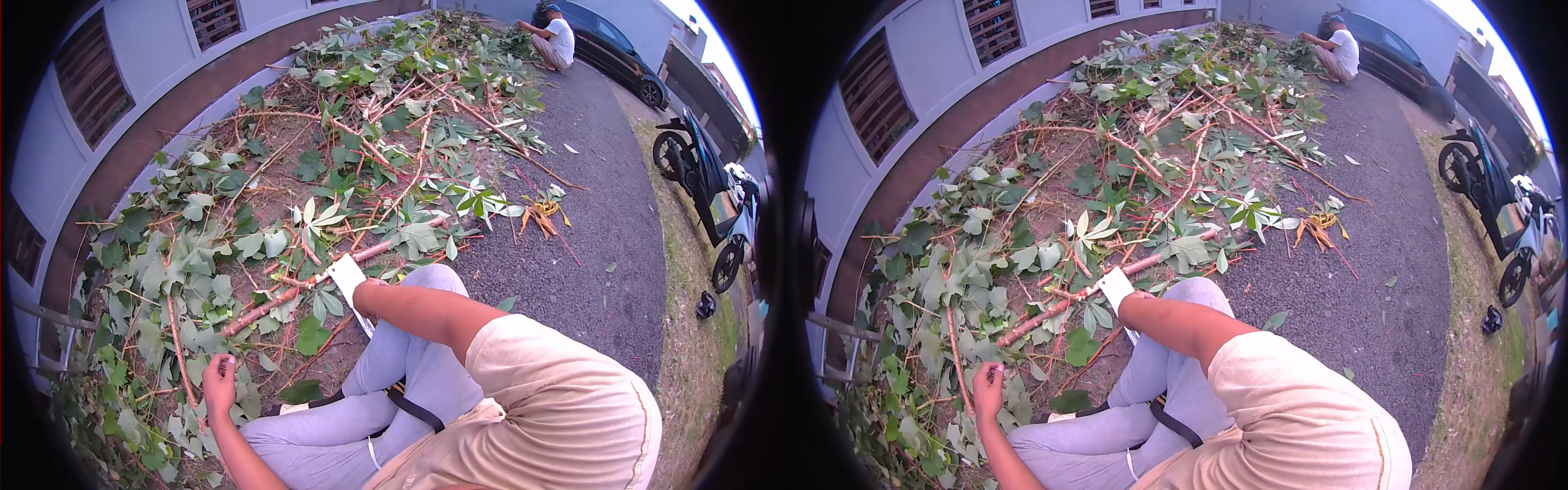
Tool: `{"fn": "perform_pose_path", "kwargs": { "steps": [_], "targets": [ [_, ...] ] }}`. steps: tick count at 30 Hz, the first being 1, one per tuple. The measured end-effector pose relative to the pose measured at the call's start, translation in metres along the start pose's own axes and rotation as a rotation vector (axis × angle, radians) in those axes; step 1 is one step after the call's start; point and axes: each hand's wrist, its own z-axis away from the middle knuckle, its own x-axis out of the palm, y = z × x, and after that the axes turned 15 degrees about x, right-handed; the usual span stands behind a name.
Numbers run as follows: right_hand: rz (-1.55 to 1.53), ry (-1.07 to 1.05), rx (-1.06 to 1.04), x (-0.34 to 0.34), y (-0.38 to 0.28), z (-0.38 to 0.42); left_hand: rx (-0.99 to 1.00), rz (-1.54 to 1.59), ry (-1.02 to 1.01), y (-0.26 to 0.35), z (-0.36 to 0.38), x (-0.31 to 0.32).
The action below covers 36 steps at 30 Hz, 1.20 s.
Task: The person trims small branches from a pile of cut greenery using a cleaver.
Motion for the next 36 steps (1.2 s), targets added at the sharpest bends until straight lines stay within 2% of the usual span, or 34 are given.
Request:
{"fn": "perform_pose_path", "kwargs": {
  "steps": [3,4,10,15,16,17,21,22,24,26,28,29,31,33,34,36],
  "targets": [
    [-0.243,0.453,0.113,0.122,-0.035,-0.111,-0.012,-0.007,-0.032,0.006,0.004,-0.004],
    [-0.238,0.453,0.112,0.119,-0.034,-0.109,-0.003,0.020,-0.019,0.004,0.003,-0.006],
    [-0.315,0.010,0.208,0.094,-0.029,-0.083,0.012,0.097,0.009,-0.007,0.000,-0.011],
    [-0.296,-0.437,0.024,0.071,-0.031,-0.062,-0.021,0.095,0.023,-0.004,0.004,-0.018],
    [-0.275,-0.527,-0.008,0.089,-0.002,-0.031,-0.019,0.111,0.027,-0.007,0.006,-0.018],
    [-0.250,-0.613,-0.029,0.081,-0.002,-0.030,-0.007,0.131,0.029,-0.010,0.005,-0.016],
    [-0.167,-0.943,-0.043,0.057,-0.018,-0.018,-0.052,0.082,0.003,-0.009,0.003,-0.014],
    [-0.295,-1.023,0.027,0.065,-0.021,-0.018,-0.041,0.082,-0.018,-0.011,0.002,-0.015],
    [-0.141,-0.983,-0.098,0.060,-0.027,-0.019,-0.056,0.053,-0.056,-0.017,-0.001,-0.013],
    [-0.157,-0.952,-0.106,0.062,-0.032,-0.013,-0.056,0.034,-0.105,-0.024,-0.006,-0.003],
    [-0.205,-0.972,0.042,0.063,-0.036,-0.018,0.006,-0.121,-0.236,-0.032,-0.013,0.009],
    [-0.205,-0.971,0.036,0.063,-0.037,-0.019,0.012,-0.135,-0.261,-0.033,-0.016,0.018],
    [-0.230,-1.066,0.025,0.065,-0.037,-0.020,-0.019,-0.262,-0.435,-0.023,-0.027,0.035],
    [-0.220,-1.178,0.076,0.080,-0.039,-0.025,0.279,-0.424,-0.143,-0.063,-0.015,0.091],
    [-0.223,-1.177,0.070,0.080,-0.042,-0.023,0.277,-0.431,-0.144,-0.078,-0.008,0.107],
    [-0.301,-1.263,0.241,0.062,-0.040,-0.019,0.168,-0.413,-0.411,-0.089,-0.005,0.122]
  ]
}}
